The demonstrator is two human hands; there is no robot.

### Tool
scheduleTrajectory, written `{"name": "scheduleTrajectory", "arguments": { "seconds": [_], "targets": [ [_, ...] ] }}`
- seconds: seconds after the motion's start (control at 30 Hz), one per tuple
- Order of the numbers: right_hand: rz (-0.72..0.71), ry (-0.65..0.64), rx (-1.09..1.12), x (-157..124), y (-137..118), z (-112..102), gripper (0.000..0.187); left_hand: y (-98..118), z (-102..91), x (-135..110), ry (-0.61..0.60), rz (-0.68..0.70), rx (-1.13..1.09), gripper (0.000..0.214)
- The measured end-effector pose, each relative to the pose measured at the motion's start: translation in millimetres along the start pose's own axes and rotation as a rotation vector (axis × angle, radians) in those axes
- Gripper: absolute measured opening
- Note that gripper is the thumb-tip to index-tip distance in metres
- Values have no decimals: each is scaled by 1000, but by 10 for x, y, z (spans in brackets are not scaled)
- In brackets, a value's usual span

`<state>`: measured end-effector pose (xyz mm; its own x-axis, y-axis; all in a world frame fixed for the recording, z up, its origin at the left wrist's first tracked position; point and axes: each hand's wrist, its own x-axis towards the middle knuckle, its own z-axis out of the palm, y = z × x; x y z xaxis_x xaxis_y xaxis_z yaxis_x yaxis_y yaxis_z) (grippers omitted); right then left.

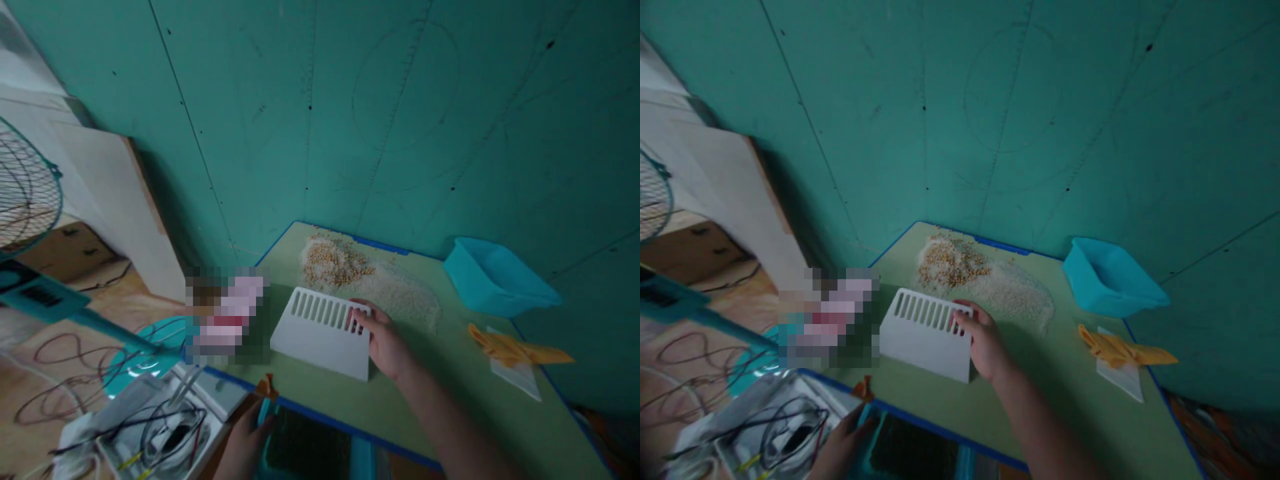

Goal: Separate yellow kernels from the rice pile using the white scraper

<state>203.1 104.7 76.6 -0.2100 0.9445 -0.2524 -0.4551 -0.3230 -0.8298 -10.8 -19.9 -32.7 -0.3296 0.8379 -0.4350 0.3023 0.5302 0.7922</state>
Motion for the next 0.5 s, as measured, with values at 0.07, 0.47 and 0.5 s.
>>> {"name": "scheduleTrajectory", "arguments": {
  "seconds": [0.07,0.47,0.5],
  "targets": [
    [-14,31,-77,25,49,-12,36,32,-9,1,-86,-20,-18,38],
    [-447,-53,-932,-57,105,13,26,-62,4,58,-92,-49,-108,27],
    [-462,-40,-951,-51,82,-2,26,-83,8,69,-71,-30,-112,25]
  ]
}}
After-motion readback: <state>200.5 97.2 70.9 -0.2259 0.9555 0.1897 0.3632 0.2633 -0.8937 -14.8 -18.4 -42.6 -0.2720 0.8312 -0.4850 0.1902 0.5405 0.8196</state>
